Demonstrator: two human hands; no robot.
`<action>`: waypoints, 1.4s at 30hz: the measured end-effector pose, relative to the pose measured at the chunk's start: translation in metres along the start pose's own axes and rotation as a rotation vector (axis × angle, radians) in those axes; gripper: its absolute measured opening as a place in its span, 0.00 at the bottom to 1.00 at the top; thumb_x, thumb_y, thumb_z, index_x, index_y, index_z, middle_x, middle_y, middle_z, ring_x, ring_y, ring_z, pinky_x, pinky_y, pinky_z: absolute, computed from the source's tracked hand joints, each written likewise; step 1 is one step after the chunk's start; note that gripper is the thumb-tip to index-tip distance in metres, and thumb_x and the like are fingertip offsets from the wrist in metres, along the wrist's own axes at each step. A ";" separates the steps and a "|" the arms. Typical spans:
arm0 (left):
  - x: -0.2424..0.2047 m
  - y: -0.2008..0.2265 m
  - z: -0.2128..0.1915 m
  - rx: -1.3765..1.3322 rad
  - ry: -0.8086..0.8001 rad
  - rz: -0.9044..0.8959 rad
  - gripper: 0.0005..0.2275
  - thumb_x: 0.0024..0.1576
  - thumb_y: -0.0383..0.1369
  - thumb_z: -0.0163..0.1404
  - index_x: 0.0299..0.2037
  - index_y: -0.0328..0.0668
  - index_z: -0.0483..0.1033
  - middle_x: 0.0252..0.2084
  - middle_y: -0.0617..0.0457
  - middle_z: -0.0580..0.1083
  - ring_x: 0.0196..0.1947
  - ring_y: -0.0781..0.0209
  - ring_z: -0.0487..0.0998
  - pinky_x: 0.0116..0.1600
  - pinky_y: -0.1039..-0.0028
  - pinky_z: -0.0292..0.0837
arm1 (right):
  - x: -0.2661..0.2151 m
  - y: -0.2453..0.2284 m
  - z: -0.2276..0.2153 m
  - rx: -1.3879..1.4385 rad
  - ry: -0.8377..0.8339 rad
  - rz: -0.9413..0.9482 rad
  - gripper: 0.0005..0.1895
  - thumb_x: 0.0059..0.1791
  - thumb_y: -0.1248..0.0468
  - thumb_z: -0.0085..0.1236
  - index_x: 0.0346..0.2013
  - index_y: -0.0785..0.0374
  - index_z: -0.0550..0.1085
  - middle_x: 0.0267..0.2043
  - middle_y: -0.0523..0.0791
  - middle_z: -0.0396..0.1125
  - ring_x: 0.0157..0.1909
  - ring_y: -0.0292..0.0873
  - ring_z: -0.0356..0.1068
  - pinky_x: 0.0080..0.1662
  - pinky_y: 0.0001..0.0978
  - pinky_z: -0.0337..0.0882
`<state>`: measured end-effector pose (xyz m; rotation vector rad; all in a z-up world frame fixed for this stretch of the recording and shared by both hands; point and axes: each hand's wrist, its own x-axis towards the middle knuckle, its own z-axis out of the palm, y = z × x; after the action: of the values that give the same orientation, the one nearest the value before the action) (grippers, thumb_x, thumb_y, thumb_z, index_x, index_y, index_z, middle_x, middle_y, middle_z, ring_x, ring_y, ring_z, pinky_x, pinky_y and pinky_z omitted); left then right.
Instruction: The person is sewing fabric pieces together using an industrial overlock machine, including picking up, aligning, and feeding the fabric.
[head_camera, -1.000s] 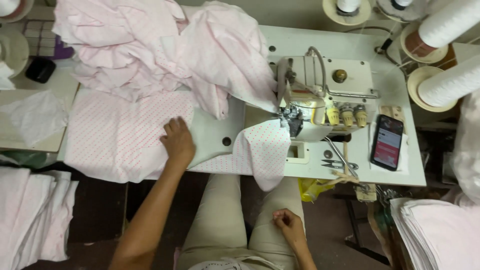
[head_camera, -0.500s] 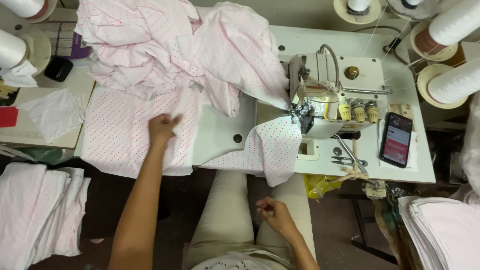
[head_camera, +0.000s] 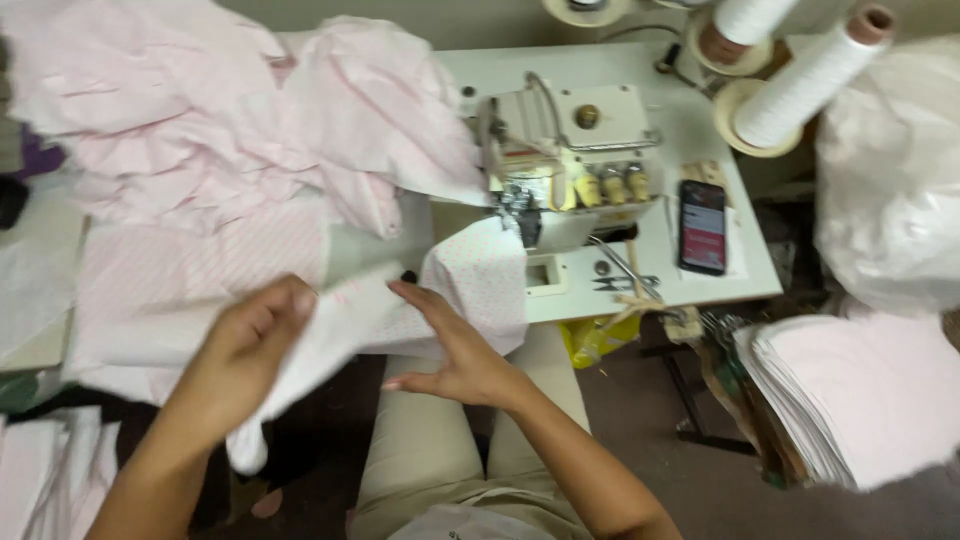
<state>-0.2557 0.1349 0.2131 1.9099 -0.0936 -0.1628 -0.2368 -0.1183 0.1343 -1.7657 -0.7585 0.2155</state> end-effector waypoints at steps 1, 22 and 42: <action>-0.004 0.015 0.006 -0.004 -0.028 0.008 0.12 0.70 0.36 0.42 0.33 0.48 0.69 0.30 0.64 0.63 0.33 0.73 0.62 0.40 0.80 0.57 | 0.004 0.002 -0.002 -0.009 0.024 0.014 0.52 0.43 0.52 0.69 0.74 0.59 0.50 0.77 0.53 0.49 0.78 0.53 0.49 0.75 0.45 0.49; 0.107 -0.041 0.114 0.202 -0.118 0.374 0.22 0.55 0.31 0.58 0.56 0.21 0.71 0.56 0.22 0.71 0.62 0.20 0.66 0.68 0.41 0.57 | -0.024 0.117 -0.027 0.509 0.486 0.469 0.17 0.42 0.69 0.74 0.43 0.69 0.78 0.34 0.50 0.78 0.34 0.40 0.78 0.36 0.31 0.79; 0.067 0.064 0.078 0.125 0.211 0.354 0.08 0.53 0.24 0.64 0.37 0.33 0.76 0.27 0.40 0.77 0.33 0.51 0.83 0.39 0.63 0.80 | -0.108 -0.006 -0.010 0.705 0.436 0.349 0.03 0.43 0.76 0.69 0.31 0.73 0.82 0.26 0.50 0.72 0.30 0.41 0.70 0.33 0.32 0.72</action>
<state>-0.2008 0.0309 0.2430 1.9898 -0.3024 0.2886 -0.3173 -0.1889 0.1183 -1.1865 -0.0281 0.2765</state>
